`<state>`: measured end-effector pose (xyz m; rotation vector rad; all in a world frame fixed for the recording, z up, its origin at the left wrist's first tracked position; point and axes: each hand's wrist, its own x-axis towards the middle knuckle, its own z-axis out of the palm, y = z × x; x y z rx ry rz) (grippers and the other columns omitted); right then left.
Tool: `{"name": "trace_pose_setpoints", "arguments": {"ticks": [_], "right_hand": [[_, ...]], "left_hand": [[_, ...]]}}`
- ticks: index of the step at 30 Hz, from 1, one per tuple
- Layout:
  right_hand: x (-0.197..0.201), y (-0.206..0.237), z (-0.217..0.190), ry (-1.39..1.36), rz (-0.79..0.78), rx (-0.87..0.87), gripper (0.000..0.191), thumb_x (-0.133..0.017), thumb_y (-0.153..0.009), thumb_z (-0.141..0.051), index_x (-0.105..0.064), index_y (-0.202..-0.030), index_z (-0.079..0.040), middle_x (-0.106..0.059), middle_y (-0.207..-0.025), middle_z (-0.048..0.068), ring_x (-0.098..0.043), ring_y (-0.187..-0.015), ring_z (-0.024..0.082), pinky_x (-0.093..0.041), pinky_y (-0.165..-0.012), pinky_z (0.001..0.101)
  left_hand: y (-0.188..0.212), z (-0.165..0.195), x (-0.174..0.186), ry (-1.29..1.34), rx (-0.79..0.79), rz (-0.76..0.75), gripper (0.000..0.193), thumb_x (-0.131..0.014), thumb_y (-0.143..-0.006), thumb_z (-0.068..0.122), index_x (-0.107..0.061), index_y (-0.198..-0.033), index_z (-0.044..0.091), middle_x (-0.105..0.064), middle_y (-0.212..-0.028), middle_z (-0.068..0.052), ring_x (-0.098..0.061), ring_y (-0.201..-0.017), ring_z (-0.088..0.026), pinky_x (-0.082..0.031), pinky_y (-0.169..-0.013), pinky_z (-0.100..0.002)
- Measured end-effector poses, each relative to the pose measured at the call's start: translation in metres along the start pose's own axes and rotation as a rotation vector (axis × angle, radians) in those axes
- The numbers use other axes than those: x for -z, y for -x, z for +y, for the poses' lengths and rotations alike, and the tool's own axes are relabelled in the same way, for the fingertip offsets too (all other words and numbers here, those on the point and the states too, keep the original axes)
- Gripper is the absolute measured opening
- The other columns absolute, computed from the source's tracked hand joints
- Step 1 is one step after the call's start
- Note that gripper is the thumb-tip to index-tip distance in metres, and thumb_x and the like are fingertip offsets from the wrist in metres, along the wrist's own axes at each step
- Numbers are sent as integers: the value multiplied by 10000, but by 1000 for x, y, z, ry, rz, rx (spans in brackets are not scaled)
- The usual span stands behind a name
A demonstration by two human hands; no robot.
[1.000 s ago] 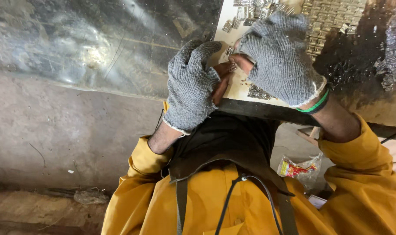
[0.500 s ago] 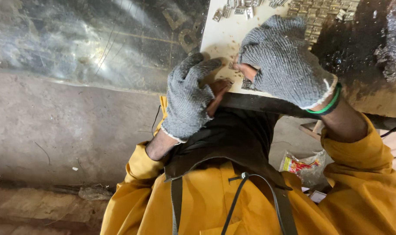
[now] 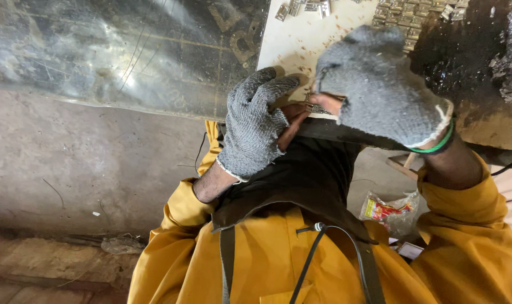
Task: The person picks small metal buckle components from a pile and arranges them in neat rows on a board on the workbench, gradually filling the board with aligned rows of buckles.
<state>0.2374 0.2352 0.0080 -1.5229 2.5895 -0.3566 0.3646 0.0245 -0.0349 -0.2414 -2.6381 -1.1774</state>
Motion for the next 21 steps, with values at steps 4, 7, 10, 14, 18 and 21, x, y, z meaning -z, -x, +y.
{"name": "trace_pose_setpoints", "arguments": {"ticks": [4,7,10,14,18,21], "right_hand": [[2,1,17,74,69,-84,227,-765,-1037,-368,-765,-977,-149,-700,-1037,33,-613,-1043,216,-429,-1009,457],[2,-10,24,-59,163,-169,208,-677,-1095,-280,-760,-1168,-104,-665,-1093,77,-593,-1094,253,-432,-1003,458],[1,-20,23,178,205,-82,158,-674,-1080,-232,-764,-1143,-119,-645,-1057,58,-581,-1025,221,-424,-961,420],[5,-17,20,196,127,-11,82,-751,-934,-250,-767,-907,-174,-677,-981,15,-603,-974,226,-421,-932,494],[4,-8,17,111,30,-178,238,-746,-1086,-348,-761,-995,-129,-655,-1001,46,-573,-1003,228,-416,-1001,463],[0,-9,13,167,19,-173,251,-747,-1075,-396,-772,-987,-162,-685,-1028,27,-579,-1049,243,-384,-1011,509]], "left_hand": [[-12,-10,6,170,-1,1,552,-883,-919,293,-588,-1327,67,-564,-1377,-143,-565,-1245,-339,-474,-1062,-475],[-34,-29,9,107,-100,7,512,-856,-943,316,-568,-1281,61,-588,-1372,-122,-585,-1201,-307,-495,-1015,-455],[-54,-37,6,-239,-101,63,572,-825,-935,360,-581,-1356,58,-504,-1449,-156,-517,-1313,-345,-443,-1084,-481],[-68,-34,7,-113,16,25,467,-790,-1018,319,-623,-1357,45,-520,-1438,-100,-551,-1286,-284,-468,-1078,-446],[-63,-34,19,-145,-121,109,328,-796,-874,298,-649,-1060,73,-564,-1322,-161,-576,-1177,-352,-482,-957,-458],[-69,-42,22,-125,-162,140,369,-784,-989,240,-684,-1297,62,-597,-1304,-120,-607,-1160,-317,-509,-963,-426]]}}
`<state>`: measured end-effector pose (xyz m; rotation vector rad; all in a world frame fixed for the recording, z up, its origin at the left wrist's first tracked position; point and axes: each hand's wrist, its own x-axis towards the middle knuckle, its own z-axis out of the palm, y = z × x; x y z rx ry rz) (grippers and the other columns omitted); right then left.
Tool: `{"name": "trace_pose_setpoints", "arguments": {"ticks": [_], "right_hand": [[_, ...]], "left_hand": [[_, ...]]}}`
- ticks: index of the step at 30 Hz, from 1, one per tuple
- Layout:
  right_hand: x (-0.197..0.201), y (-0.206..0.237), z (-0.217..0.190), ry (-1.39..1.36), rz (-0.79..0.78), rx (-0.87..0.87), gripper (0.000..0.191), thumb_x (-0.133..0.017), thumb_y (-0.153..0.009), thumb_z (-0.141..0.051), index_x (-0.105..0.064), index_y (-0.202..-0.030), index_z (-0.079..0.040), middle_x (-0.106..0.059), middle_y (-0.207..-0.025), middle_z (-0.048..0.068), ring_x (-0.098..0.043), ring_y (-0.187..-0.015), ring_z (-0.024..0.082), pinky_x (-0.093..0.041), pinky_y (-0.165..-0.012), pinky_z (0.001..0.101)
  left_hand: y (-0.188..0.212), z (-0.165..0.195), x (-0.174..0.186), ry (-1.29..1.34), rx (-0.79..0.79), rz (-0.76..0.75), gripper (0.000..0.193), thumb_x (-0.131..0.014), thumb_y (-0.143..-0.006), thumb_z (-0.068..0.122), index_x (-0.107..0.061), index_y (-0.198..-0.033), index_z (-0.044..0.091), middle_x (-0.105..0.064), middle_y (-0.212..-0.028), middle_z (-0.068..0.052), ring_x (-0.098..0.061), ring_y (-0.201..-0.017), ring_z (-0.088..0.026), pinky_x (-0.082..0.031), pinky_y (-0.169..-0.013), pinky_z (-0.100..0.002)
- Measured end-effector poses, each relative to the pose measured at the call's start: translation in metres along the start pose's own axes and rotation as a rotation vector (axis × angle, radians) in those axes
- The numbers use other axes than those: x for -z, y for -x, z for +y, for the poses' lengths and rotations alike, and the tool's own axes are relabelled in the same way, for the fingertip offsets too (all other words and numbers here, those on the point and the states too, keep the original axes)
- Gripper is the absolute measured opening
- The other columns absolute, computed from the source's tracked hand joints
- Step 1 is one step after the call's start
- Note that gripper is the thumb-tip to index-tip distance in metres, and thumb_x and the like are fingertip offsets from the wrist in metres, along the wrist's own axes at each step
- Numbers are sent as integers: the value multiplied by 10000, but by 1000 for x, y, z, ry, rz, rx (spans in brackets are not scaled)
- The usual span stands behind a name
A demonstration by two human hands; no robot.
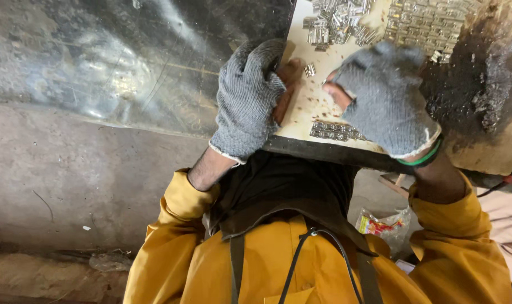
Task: The person picks small metal buckle components from a pile and arranges them in neat rows on a board on the workbench, gradually filling the board with aligned rows of buckles.
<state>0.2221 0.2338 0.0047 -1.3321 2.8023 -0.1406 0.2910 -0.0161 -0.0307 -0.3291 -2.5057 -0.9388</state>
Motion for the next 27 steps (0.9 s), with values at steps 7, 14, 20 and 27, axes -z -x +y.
{"name": "trace_pose_setpoints", "arguments": {"ticks": [7,14,20,27], "right_hand": [[4,-3,-13,-151,-66,43,189,-705,-1000,-319,-784,-954,-154,-687,-990,32,-600,-1042,271,-391,-980,519],[0,-2,-14,-230,-28,60,269,-698,-1086,-337,-764,-958,-110,-671,-985,64,-595,-1068,287,-432,-976,496],[-3,2,-14,-153,12,108,229,-719,-1042,-343,-784,-976,-133,-679,-1018,52,-595,-1035,274,-431,-941,493],[-5,2,-30,-159,21,119,231,-752,-996,-366,-774,-924,-148,-682,-985,35,-594,-1036,267,-391,-977,516]], "left_hand": [[11,6,8,206,186,-113,335,-776,-995,176,-665,-1286,51,-622,-1336,-149,-615,-1152,-313,-524,-982,-426],[24,17,16,234,282,-155,316,-781,-975,172,-705,-1252,39,-638,-1320,-135,-614,-1205,-318,-505,-1041,-428],[21,24,20,139,145,-177,271,-859,-881,200,-653,-793,47,-634,-1286,-151,-586,-1204,-357,-491,-991,-456],[41,26,24,132,31,-220,291,-904,-852,189,-674,-736,54,-624,-1333,-141,-552,-1294,-373,-484,-1039,-477]]}}
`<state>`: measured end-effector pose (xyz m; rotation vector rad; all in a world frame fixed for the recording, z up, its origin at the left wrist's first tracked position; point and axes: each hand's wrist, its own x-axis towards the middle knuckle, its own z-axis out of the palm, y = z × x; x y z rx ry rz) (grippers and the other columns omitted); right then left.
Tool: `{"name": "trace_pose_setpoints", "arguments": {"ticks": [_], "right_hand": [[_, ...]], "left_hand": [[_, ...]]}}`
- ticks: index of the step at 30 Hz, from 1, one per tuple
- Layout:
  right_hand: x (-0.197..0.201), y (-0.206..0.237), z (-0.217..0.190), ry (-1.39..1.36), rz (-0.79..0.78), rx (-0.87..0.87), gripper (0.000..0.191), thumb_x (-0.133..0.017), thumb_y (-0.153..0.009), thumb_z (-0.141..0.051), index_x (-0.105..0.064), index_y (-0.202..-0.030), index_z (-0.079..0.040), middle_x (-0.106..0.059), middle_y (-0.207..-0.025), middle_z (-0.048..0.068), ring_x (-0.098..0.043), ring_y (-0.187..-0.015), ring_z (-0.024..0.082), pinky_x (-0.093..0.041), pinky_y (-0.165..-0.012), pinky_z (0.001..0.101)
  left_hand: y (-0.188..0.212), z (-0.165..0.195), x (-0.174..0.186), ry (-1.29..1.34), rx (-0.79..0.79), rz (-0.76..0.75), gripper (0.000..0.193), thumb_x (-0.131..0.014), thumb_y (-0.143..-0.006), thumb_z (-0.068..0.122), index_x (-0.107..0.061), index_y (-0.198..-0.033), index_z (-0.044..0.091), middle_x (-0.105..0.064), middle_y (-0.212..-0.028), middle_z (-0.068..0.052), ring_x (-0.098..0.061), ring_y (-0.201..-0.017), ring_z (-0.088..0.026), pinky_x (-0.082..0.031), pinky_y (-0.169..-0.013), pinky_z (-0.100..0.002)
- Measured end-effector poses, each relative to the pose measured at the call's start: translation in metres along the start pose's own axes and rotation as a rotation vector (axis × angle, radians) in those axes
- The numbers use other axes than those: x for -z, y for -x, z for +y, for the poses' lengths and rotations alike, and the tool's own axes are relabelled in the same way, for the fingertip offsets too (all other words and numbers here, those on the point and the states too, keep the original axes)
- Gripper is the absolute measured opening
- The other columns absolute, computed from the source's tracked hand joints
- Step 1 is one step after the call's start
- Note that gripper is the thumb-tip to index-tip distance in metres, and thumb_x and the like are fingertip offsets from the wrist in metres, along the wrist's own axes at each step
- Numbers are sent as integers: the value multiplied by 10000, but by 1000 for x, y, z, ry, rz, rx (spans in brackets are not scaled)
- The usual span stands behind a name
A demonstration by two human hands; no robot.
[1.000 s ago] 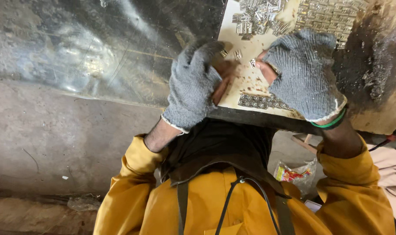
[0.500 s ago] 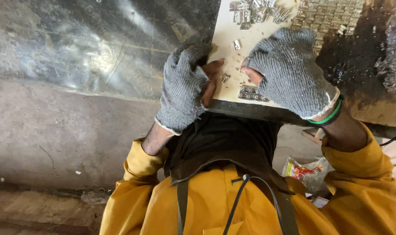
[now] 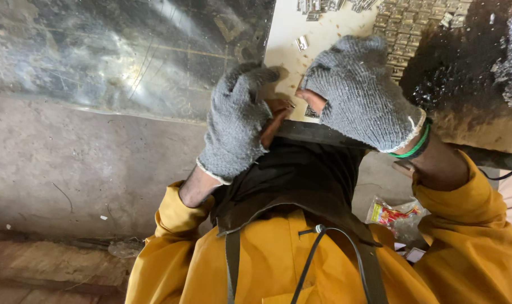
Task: The person picks small metal buckle components from a pile and arranges them in neat rows on a board on the workbench, gradually filling the board with aligned rows of buckles.
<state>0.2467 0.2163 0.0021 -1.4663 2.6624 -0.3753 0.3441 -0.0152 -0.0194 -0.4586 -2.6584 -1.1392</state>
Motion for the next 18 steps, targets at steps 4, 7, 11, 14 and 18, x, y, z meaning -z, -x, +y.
{"name": "trace_pose_setpoints", "arguments": {"ticks": [4,7,11,14,18], "right_hand": [[-4,0,-4,-56,-71,-5,239,-763,-984,-358,-768,-878,-143,-683,-960,35,-592,-1019,279,-383,-965,515],[-3,4,0,-101,-113,-15,227,-766,-976,-350,-771,-874,-146,-687,-961,28,-595,-1005,275,-383,-976,515],[1,11,13,-99,-48,60,210,-769,-1007,-354,-775,-939,-155,-700,-974,14,-610,-1016,244,-394,-1046,478],[2,7,25,17,72,35,165,-782,-992,-316,-785,-908,-174,-714,-978,-17,-610,-1004,196,-395,-998,452],[-5,-10,40,167,142,-25,140,-713,-1085,-260,-783,-1018,-158,-687,-1019,31,-579,-1028,188,-417,-989,396]], "left_hand": [[6,7,-10,69,39,43,289,-902,-872,152,-662,-776,21,-637,-1334,-134,-552,-1310,-382,-479,-1080,-495],[6,12,-15,96,118,56,241,-878,-871,143,-724,-982,-6,-628,-1345,-132,-548,-1322,-393,-476,-1093,-497],[8,11,-12,86,107,76,325,-870,-817,152,-582,-884,17,-616,-1318,-140,-550,-1267,-399,-481,-1045,-497],[0,-1,-9,88,32,85,325,-873,-918,233,-637,-1030,39,-605,-1342,-113,-565,-1260,-340,-498,-1034,-459],[-34,-12,-10,-177,-79,135,300,-808,-933,268,-753,-1127,45,-602,-1259,-148,-563,-1189,-351,-501,-975,-463]]}}
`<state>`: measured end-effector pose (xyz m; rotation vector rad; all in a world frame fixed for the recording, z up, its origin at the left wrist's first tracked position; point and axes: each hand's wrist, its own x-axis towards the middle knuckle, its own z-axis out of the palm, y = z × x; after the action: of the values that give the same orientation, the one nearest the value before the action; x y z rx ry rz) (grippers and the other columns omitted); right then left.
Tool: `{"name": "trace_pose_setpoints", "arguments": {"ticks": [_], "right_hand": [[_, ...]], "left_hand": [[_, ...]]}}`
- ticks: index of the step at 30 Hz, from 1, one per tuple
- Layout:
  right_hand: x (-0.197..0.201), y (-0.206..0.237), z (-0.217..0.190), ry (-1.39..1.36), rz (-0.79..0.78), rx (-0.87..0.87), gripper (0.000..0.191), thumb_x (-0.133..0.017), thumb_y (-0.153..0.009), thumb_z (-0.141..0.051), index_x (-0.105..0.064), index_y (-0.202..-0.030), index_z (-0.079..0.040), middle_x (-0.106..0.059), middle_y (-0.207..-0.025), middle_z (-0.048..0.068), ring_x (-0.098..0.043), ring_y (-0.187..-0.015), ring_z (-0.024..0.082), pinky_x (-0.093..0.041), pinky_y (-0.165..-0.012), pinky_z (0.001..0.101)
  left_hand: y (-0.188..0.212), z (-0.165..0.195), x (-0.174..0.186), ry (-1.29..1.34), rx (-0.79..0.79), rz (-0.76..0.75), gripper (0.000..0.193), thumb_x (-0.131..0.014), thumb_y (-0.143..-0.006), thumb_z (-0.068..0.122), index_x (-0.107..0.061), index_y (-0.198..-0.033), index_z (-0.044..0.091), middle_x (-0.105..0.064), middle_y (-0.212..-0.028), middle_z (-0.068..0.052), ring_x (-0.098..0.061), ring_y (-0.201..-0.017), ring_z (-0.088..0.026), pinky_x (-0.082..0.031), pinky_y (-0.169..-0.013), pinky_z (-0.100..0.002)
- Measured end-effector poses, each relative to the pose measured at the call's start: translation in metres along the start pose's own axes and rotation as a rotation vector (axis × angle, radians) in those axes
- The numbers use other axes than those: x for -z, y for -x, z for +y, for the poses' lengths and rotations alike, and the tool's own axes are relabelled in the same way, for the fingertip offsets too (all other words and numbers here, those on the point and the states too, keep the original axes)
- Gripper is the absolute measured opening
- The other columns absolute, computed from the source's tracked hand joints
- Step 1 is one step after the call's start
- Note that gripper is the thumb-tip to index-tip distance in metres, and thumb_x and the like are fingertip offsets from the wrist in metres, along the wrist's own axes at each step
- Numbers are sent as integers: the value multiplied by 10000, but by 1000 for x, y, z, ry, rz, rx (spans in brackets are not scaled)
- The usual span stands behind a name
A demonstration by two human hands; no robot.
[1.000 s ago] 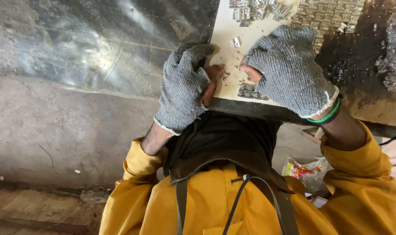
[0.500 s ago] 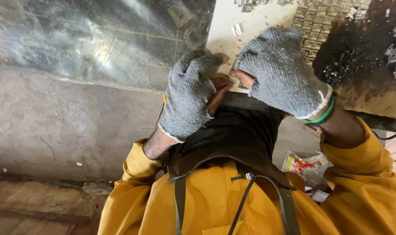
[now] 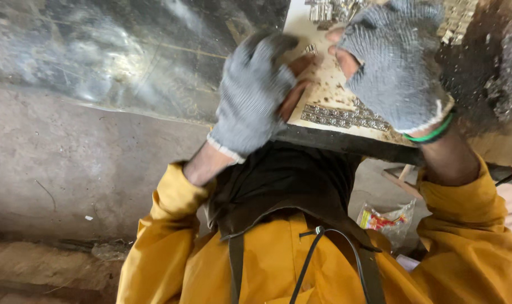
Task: The person picks small metal buckle components from a pile and arranges them in neat rows on a board on the workbench, gradually filling the board with aligned rows of buckles.
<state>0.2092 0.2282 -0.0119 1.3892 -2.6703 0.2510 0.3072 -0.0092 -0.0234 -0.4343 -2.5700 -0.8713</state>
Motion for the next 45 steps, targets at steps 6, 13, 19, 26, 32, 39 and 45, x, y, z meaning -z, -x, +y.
{"name": "trace_pose_setpoints", "arguments": {"ticks": [6,13,19,26,32,39,45], "right_hand": [[-6,4,3,60,-55,-6,75,-716,-1055,-221,-746,-992,-193,-687,-1060,-6,-560,-978,170,-409,-988,395],[4,12,-4,-160,-53,6,73,-745,-1073,-229,-791,-1083,-173,-682,-1053,22,-556,-1025,223,-363,-1036,458],[10,-4,-22,-104,-82,95,104,-755,-1015,-234,-759,-972,-140,-686,-1008,0,-593,-1023,224,-359,-1035,482],[19,-9,-31,-150,-166,95,147,-769,-834,-180,-790,-978,-162,-676,-981,27,-619,-985,263,-365,-895,481],[12,-10,-34,147,-111,222,249,-765,-808,-197,-805,-1035,-291,-722,-1141,-80,-626,-975,164,-391,-878,404],[13,3,-26,-154,-145,71,186,-717,-1066,-330,-787,-992,-175,-727,-1002,33,-596,-931,210,-420,-903,446],[6,-6,-36,-240,-173,78,222,-729,-998,-297,-751,-904,-97,-683,-929,59,-620,-945,279,-446,-893,473]], "left_hand": [[-21,-4,-4,-73,114,-92,250,-784,-1000,231,-670,-848,67,-621,-1344,-100,-589,-1277,-322,-503,-977,-439],[12,-8,16,188,66,-29,233,-862,-933,191,-745,-1058,32,-593,-1350,-130,-572,-1243,-345,-500,-1000,-460],[10,3,27,393,322,-101,349,-826,-931,167,-702,-1210,-3,-607,-1339,-139,-618,-1163,-328,-518,-978,-442],[18,7,27,189,87,-59,172,-837,-939,157,-739,-1061,87,-633,-1323,-128,-605,-1220,-360,-508,-984,-465],[23,11,27,167,91,-51,226,-841,-959,168,-750,-1140,68,-644,-1294,-135,-613,-1205,-354,-517,-982,-452],[36,9,22,219,165,-37,276,-866,-963,209,-754,-1175,71,-643,-1305,-115,-614,-1223,-336,-529,-1014,-448],[38,9,23,221,98,-74,214,-872,-917,168,-785,-1086,70,-616,-1358,-93,-574,-1263,-349,-483,-1032,-464]]}}
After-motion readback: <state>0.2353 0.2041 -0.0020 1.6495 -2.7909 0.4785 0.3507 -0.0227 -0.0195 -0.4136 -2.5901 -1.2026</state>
